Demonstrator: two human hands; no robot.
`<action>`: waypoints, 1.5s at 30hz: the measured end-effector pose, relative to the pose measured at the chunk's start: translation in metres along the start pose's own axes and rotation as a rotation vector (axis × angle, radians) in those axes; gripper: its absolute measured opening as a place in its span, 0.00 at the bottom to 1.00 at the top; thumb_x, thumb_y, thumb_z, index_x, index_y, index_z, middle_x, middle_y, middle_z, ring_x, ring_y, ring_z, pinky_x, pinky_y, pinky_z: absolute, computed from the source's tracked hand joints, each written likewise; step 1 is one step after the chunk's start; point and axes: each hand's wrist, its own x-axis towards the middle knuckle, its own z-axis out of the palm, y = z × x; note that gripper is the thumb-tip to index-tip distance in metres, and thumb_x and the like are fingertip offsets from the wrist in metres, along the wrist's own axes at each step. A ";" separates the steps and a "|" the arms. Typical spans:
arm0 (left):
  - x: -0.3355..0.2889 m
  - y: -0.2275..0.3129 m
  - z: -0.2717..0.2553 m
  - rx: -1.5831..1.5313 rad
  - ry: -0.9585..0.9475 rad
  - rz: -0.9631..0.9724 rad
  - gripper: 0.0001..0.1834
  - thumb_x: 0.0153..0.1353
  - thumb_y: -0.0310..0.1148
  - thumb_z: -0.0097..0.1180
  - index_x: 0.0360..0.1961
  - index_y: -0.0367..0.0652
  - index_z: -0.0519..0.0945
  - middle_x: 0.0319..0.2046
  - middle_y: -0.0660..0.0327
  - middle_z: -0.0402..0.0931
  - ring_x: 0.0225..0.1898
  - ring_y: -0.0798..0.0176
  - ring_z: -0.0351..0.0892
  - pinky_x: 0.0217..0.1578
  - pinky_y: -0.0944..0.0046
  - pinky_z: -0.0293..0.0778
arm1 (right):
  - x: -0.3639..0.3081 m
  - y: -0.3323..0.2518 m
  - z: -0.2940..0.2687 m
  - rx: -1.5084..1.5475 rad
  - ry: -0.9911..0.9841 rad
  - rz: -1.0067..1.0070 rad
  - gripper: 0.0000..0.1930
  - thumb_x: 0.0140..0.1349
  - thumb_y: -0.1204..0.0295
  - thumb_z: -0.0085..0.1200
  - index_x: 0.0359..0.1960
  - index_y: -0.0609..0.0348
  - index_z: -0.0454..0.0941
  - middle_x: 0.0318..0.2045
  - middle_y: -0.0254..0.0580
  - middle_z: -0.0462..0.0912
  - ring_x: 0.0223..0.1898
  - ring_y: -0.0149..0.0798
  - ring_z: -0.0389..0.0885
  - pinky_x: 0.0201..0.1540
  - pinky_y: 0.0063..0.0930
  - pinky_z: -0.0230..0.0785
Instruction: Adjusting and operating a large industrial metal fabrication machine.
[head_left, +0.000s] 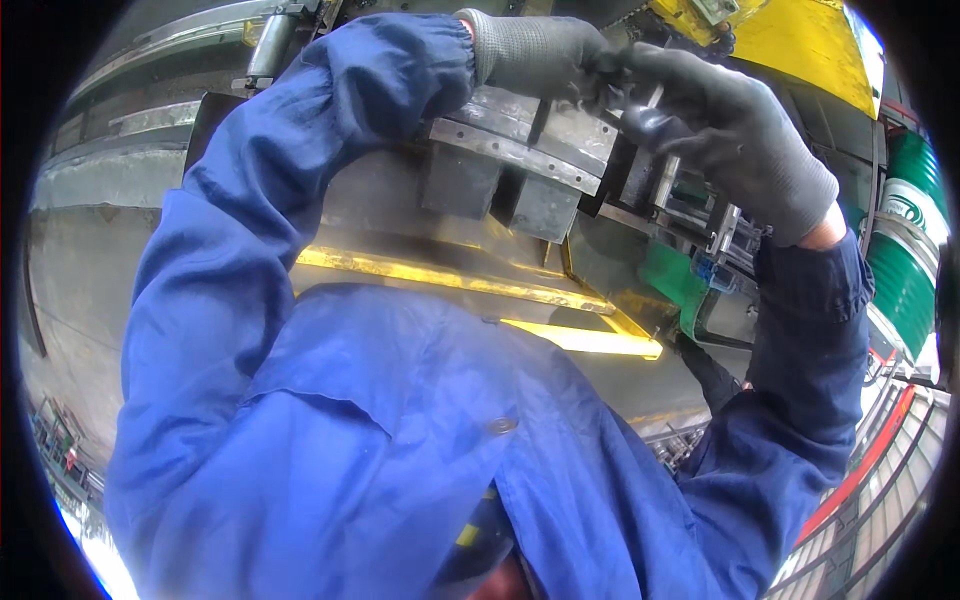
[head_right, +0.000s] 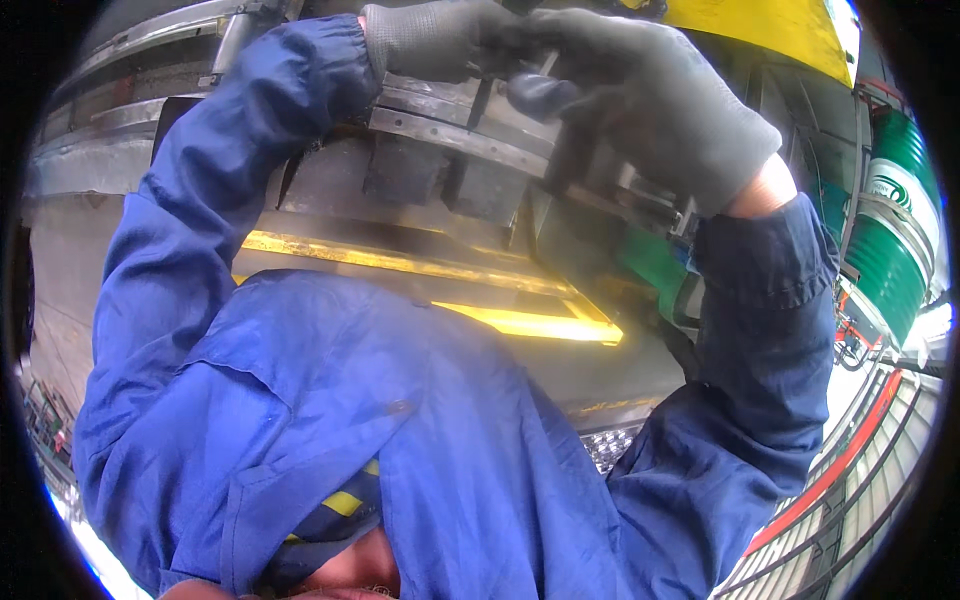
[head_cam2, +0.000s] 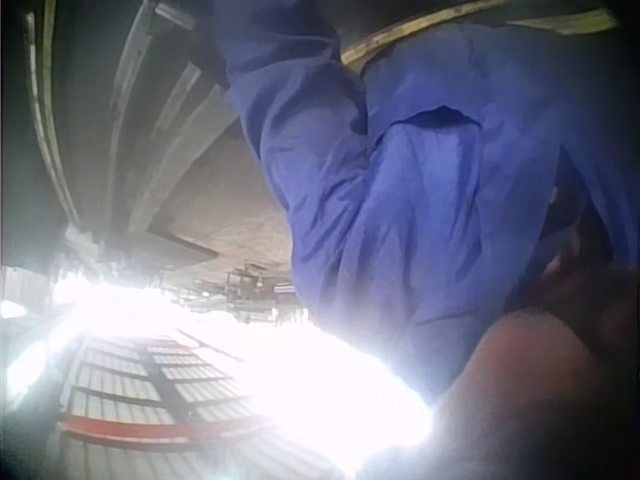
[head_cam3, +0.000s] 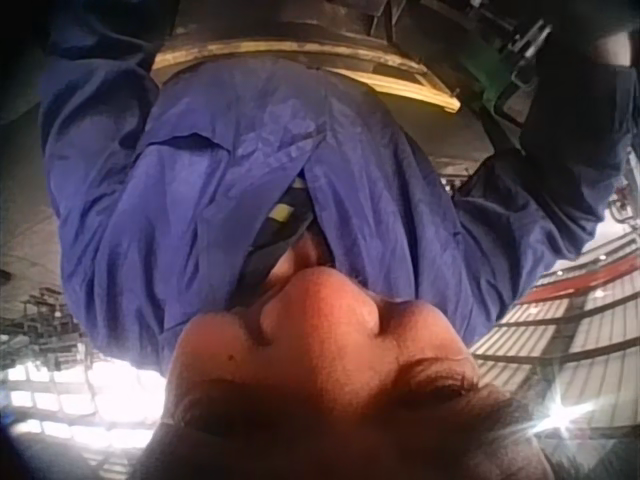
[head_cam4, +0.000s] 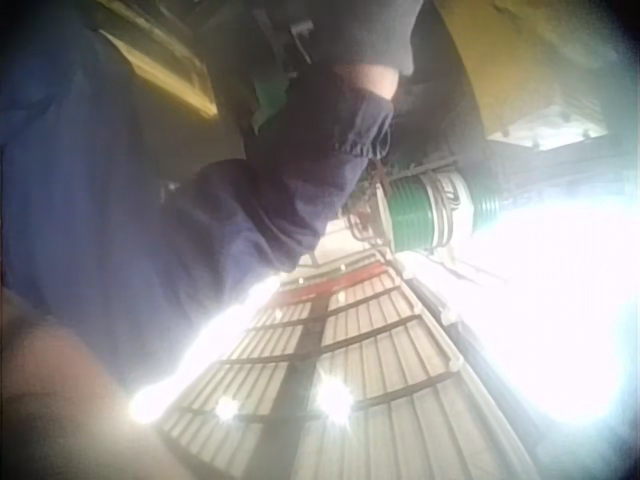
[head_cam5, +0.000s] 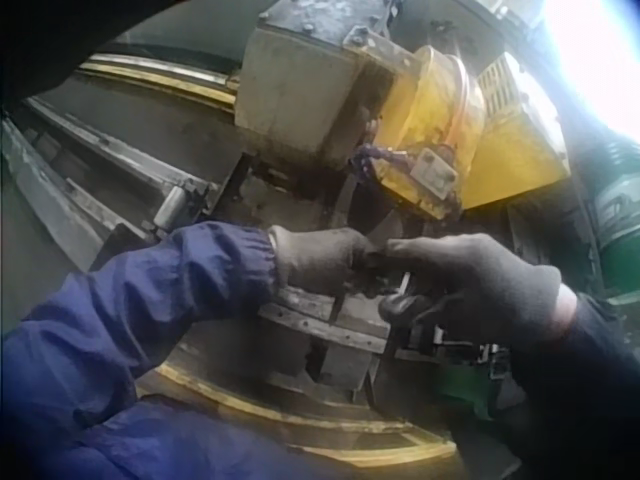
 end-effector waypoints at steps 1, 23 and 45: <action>0.000 0.004 0.000 0.017 -0.014 -0.042 0.06 0.62 0.27 0.54 0.35 0.39 0.83 0.24 0.68 0.75 0.26 0.69 0.67 0.32 0.66 0.70 | 0.001 0.001 0.000 -0.072 -0.014 -0.048 0.14 0.63 0.78 0.51 0.51 0.62 0.75 0.34 0.43 0.79 0.26 0.32 0.80 0.28 0.21 0.74; -0.003 -0.002 0.022 -0.451 0.118 -0.219 0.07 0.59 0.21 0.54 0.36 0.41 0.82 0.31 0.66 0.79 0.31 0.69 0.70 0.36 0.68 0.71 | 0.039 0.008 -0.009 -0.336 0.228 0.366 0.14 0.70 0.65 0.50 0.44 0.66 0.76 0.35 0.40 0.82 0.34 0.37 0.80 0.43 0.24 0.75; -0.005 0.012 0.003 -0.097 -0.092 -0.183 0.04 0.57 0.23 0.56 0.33 0.37 0.81 0.26 0.65 0.79 0.26 0.65 0.69 0.31 0.66 0.70 | 0.024 -0.015 -0.019 -1.281 -0.080 -0.735 0.13 0.63 0.72 0.54 0.49 0.59 0.74 0.36 0.40 0.81 0.35 0.40 0.81 0.40 0.26 0.77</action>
